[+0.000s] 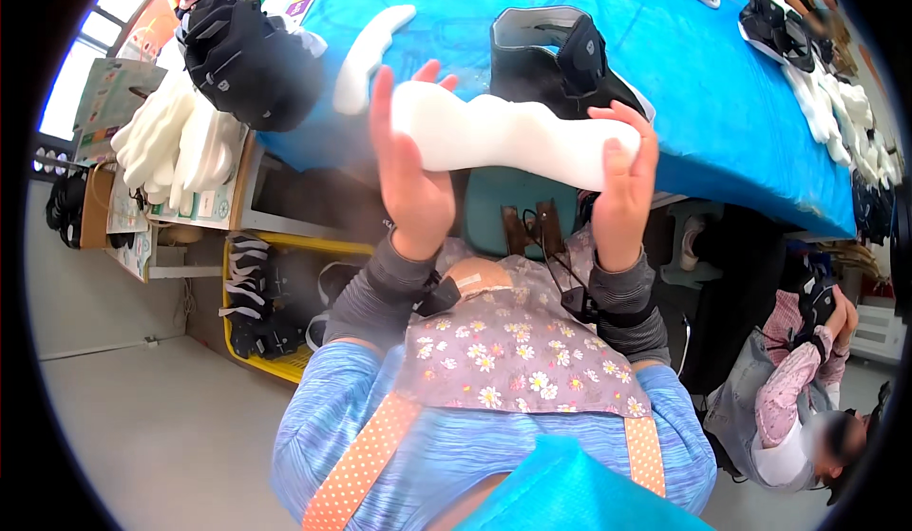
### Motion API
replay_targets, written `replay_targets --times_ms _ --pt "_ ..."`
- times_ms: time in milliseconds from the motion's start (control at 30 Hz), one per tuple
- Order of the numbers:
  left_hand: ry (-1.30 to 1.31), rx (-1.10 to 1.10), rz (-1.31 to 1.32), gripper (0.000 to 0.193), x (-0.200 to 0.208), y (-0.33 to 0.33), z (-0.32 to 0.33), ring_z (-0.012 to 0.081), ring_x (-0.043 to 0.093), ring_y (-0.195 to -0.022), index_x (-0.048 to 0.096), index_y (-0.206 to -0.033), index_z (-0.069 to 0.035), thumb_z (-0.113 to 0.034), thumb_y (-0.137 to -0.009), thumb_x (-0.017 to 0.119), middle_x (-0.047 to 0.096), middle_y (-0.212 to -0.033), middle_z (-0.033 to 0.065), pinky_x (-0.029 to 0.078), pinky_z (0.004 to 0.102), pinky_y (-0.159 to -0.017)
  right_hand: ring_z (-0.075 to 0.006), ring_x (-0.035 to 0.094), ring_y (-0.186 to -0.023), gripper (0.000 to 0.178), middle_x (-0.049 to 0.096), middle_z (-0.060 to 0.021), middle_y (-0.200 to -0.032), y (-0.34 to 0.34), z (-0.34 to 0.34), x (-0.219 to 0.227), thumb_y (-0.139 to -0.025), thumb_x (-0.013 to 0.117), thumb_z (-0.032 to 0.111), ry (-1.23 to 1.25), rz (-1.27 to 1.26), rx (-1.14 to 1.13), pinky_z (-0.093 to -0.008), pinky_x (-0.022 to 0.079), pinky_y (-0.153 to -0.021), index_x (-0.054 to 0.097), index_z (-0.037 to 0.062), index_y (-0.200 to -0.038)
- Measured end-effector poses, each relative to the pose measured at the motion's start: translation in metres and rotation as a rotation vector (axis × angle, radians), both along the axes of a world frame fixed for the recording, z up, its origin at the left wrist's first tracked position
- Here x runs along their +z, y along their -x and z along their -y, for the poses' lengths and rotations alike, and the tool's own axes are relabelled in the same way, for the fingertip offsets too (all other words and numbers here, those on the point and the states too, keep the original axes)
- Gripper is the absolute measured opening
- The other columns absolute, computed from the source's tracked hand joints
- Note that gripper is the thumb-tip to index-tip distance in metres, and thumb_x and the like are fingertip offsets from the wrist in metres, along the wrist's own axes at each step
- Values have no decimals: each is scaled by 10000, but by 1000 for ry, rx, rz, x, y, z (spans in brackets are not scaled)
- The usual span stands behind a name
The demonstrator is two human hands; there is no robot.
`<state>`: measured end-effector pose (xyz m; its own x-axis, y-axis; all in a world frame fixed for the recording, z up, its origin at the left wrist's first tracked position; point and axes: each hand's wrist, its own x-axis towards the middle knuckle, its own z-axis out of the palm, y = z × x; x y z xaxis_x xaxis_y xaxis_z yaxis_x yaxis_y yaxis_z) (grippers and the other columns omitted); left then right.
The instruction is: The person inserts foam padding into the interior of a shoe upper and aligns the components by hand.
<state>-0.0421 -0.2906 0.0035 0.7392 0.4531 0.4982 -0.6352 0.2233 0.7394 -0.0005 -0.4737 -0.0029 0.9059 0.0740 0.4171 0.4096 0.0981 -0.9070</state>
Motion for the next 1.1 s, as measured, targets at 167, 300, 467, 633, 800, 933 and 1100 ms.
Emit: replay_targets --times_ms 167,300,467,633,800,933,1100 --pt "-479 111 23 778 -27 8 14 331 382 -1341 218 -1490 18 -554 -987 377 371 -1455 225 296 464 -1109 -277 443 -1250 634 413 -187 -1376 18 -17 6 -888 577 88 148 202 318 -379 362 -1038 283 4 -1443" --pt "-569 197 119 686 -26 10 20 353 413 -1278 303 -1419 99 -438 -998 369 421 -1402 242 295 456 -1088 -287 480 -1224 732 385 -193 -1420 25 -26 8 -843 666 77 111 228 358 -365 409 -1000 279 0 -1460" --pt "-604 206 98 686 -24 13 20 373 418 -1273 312 -1410 101 -446 -999 366 436 -1382 251 279 481 -1105 -327 469 -1261 766 409 -200 -1433 24 -24 9 -825 710 85 168 284 339 -368 415 -1004 300 -7 -1466" --pt "-524 41 25 871 -32 17 15 364 368 -1348 124 -1511 -27 -625 -948 414 246 -1514 218 405 476 -1039 -397 429 -1302 782 415 -222 -1425 24 -20 21 -834 713 106 314 452 352 -409 372 -1062 287 -8 -1480" --pt "-567 58 46 879 -36 16 14 339 388 -1332 131 -1512 -30 -642 -943 403 260 -1515 209 417 449 -1025 -412 435 -1289 780 411 -238 -1421 24 -20 20 -848 702 140 322 474 347 -420 370 -1061 281 -6 -1488" --pt "-566 66 46 874 -38 16 16 325 393 -1327 143 -1510 -31 -645 -943 399 266 -1517 202 415 434 -1026 -419 438 -1283 740 406 -254 -1418 23 -20 18 -874 678 163 319 476 349 -424 370 -1058 296 -7 -1483" --pt "-578 69 47 879 -34 18 16 322 390 -1330 148 -1509 -32 -652 -939 399 268 -1518 199 397 440 -1043 -424 439 -1279 726 401 -262 -1418 24 -20 18 -879 673 161 330 477 345 -424 372 -1055 303 -9 -1480"
